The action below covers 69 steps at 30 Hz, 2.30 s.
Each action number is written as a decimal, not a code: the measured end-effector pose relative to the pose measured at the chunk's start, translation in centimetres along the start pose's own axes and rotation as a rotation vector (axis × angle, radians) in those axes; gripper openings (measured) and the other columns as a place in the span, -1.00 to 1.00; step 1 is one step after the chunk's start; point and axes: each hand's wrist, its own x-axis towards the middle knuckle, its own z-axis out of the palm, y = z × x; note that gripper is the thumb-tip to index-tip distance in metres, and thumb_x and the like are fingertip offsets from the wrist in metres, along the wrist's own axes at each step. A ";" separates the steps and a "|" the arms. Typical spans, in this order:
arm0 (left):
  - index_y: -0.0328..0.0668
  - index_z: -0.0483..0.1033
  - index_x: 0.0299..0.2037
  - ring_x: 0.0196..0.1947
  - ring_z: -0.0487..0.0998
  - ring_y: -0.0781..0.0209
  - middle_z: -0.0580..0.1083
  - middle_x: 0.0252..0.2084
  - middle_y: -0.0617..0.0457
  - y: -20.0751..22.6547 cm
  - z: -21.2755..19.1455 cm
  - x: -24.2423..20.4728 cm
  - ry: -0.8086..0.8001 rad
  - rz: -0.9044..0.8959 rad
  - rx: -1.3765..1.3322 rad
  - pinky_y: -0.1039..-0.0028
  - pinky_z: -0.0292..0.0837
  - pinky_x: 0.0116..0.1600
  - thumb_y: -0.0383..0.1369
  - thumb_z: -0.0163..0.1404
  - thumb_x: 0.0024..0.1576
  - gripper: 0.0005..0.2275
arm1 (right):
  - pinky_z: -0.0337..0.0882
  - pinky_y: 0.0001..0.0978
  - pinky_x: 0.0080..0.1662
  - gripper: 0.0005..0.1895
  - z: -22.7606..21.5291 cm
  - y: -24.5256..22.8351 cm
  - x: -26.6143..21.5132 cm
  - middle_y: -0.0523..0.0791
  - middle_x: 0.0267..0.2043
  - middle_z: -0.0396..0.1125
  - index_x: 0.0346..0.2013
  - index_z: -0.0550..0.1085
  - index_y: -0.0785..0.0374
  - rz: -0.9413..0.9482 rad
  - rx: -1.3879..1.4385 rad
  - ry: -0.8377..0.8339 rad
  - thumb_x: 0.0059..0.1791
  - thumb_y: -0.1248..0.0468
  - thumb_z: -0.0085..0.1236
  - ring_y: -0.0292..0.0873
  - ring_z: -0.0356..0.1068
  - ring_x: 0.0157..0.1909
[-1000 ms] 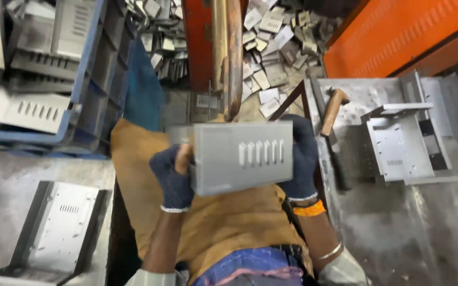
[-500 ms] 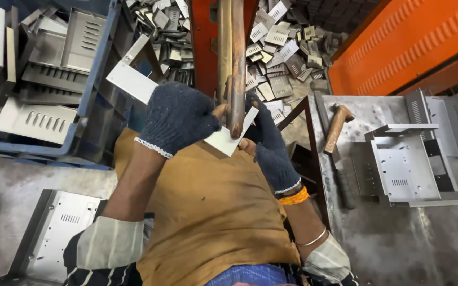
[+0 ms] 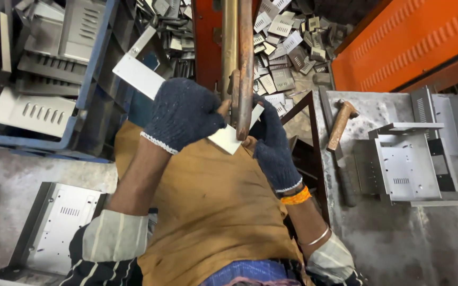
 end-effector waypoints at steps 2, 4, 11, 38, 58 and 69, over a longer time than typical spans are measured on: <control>-0.12 0.63 -0.65 -0.69 0.44 -0.09 0.40 -0.72 -0.10 -0.3 -0.1 0.1 0.010 0.020 -0.021 0.14 0.36 -0.45 -0.14 0.15 0.07 -0.68 | 0.28 -0.34 0.35 -0.17 -1.4 1.8 0.3 -0.10 0.36 0.19 0.45 0.18 0.28 -0.161 -0.237 -0.001 -0.06 0.30 0.37 -0.23 0.23 0.31; -0.14 0.62 -0.66 -0.68 0.44 -0.11 0.40 -0.71 -0.12 -0.2 0.0 -0.2 0.011 0.038 -0.043 0.12 0.36 -0.44 -0.13 0.16 0.04 -0.68 | 0.18 -0.29 0.49 -0.22 -1.7 2.5 -0.2 -0.09 0.39 0.20 0.44 0.20 0.27 -0.314 -0.470 0.001 -0.01 0.33 0.36 -0.22 0.19 0.41; -0.09 0.66 -0.57 -0.62 0.49 -0.16 0.45 -0.64 -0.14 -0.7 -0.2 0.5 0.045 0.046 -0.126 0.11 0.37 -0.43 -0.14 0.14 0.06 -0.74 | 0.28 -0.33 0.26 -0.19 -0.8 0.2 0.4 -0.09 0.48 0.14 0.56 0.04 0.32 -0.174 -0.131 -0.049 0.15 -0.08 -0.05 -0.19 0.24 0.28; -0.07 0.67 -0.35 -0.37 0.58 -0.01 0.54 -0.43 -0.08 18.5 7.3 -5.2 -0.183 -0.205 -0.687 0.18 0.40 -0.22 -0.15 0.11 0.16 -0.79 | 0.14 -0.43 -0.50 -0.61 -16.2 -2.6 -10.9 -0.25 -0.59 0.23 -0.50 0.43 0.17 0.090 -0.268 0.575 0.16 0.07 0.08 -0.36 0.16 -0.57; -0.09 0.63 -0.10 -0.41 0.61 0.18 0.59 -0.33 -0.02 17.0 12.3 -1.6 -0.185 -0.145 -0.965 0.36 0.50 -0.29 -0.27 0.08 0.17 -0.82 | 0.41 0.03 -0.11 -0.63 -31.2 -1.8 -8.6 0.09 -0.19 0.44 -0.20 0.54 0.24 0.105 -1.769 0.770 -0.23 0.17 0.37 0.19 0.43 -0.12; -0.18 0.61 -0.07 -0.38 0.65 0.28 0.58 -0.36 -0.02 6.2 12.6 -8.6 0.025 -0.499 -0.944 0.43 0.52 -0.22 -0.49 0.02 0.24 -0.87 | 0.45 -0.02 -0.13 -0.85 -6.4 4.1 -5.2 0.04 -0.29 0.47 -0.32 0.60 0.19 -0.051 -1.189 0.069 -0.13 0.24 0.18 0.16 0.47 -0.20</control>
